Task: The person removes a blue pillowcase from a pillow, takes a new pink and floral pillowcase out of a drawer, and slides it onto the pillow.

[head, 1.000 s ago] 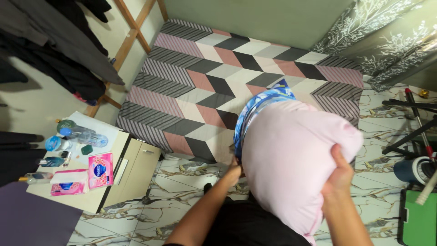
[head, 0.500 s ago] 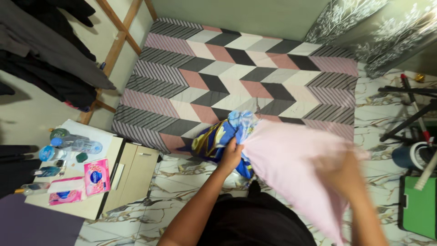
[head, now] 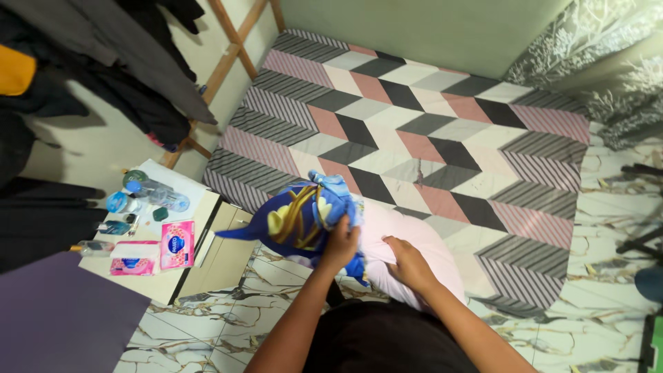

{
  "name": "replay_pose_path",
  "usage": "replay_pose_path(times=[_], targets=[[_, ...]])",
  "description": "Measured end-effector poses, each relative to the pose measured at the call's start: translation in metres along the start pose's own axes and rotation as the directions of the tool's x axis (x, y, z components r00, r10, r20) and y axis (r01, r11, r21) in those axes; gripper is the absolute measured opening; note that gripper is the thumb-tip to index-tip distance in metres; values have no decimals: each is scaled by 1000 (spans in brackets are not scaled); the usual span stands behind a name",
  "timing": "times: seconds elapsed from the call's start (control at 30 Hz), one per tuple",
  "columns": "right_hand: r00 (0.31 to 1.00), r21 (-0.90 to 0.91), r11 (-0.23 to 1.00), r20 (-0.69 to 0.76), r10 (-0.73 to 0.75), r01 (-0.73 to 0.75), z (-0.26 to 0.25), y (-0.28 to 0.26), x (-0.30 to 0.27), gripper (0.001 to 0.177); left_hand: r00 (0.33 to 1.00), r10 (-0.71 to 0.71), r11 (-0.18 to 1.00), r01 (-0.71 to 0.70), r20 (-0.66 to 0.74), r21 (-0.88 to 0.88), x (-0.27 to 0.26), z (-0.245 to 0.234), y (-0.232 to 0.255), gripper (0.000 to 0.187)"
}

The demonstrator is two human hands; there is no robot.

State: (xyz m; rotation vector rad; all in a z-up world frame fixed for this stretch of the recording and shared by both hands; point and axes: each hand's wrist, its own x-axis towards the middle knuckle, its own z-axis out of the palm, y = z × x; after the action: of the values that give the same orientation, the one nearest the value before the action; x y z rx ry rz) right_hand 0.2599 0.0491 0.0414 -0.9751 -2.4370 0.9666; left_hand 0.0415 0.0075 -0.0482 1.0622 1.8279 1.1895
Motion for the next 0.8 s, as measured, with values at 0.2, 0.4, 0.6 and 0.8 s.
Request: replay_pose_path(times=[0.2, 0.4, 0.6, 0.8], targets=[[994, 56, 995, 70, 81, -85, -17, -5, 12, 49, 959, 38, 975, 25, -280, 219, -11, -74, 36, 38], [987, 135, 984, 124, 98, -115, -47, 21, -2, 43, 891, 390, 815, -216, -234, 537, -9, -109, 28, 35], [990, -23, 997, 124, 72, -69, -48, 12, -56, 53, 921, 383, 677, -229, -70, 699, 28, -173, -42, 31], [993, 224, 967, 34, 117, -122, -99, 44, -112, 44, 955, -34, 726, 226, -295, 649, 41, -238, -84, 33]])
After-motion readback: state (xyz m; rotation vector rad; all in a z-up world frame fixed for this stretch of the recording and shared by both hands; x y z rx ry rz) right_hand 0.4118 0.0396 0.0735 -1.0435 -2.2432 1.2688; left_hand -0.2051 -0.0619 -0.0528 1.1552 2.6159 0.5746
